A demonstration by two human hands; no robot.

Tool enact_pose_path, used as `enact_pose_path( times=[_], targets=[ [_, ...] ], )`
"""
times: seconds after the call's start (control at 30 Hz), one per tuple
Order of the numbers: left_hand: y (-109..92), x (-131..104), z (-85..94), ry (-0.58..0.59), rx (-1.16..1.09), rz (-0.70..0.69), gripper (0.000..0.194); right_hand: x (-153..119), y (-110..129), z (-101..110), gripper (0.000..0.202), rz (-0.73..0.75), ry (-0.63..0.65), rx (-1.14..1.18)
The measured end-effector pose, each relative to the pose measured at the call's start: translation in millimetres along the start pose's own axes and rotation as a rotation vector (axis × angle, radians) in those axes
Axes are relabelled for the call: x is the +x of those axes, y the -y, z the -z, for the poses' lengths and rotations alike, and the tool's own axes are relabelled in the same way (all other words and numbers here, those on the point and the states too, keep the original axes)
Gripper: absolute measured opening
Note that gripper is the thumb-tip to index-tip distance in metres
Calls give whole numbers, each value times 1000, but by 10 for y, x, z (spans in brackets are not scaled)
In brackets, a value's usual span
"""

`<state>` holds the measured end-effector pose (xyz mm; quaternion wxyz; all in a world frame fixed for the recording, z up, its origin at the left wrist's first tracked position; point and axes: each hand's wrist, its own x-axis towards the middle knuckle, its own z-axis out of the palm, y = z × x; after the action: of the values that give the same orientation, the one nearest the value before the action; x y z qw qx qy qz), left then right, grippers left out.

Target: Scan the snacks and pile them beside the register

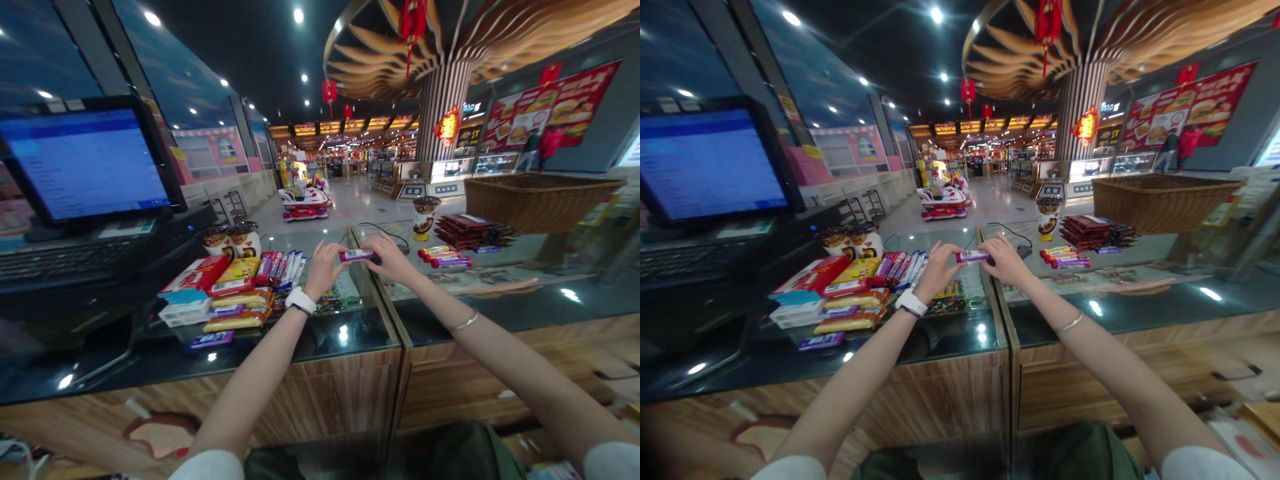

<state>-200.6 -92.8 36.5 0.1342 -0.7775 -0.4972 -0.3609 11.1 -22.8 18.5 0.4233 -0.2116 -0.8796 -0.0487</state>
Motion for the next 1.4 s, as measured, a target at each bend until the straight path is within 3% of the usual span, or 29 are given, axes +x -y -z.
enact_pose_path(
  times=[0.4,0.67,0.77,0.9,1.0,1.13,1.23,1.4],
  targets=[
    [-9,-46,-34,-8,53,12,23,-18,-44,8,25,-16,4,-27],
    [13,-49,-37,-40,103,14,14,1,-20,44,25,-4,-6,25],
    [27,-48,-13,-74,121,50,14,12,-186,150,38,-63,-29,136],
    [82,-39,0,-103,123,95,14,-11,-641,294,48,-249,-105,119],
    [136,-25,-21,-107,120,121,11,-69,-955,304,60,-286,120,81],
    [185,-20,-68,-108,110,146,12,-188,-1153,189,71,-207,421,97],
    [194,-34,-100,-105,94,134,16,-276,-1209,85,68,-171,486,105],
    [186,-55,-133,-96,103,122,14,-355,-1280,14,59,-131,480,128]
  ],
)
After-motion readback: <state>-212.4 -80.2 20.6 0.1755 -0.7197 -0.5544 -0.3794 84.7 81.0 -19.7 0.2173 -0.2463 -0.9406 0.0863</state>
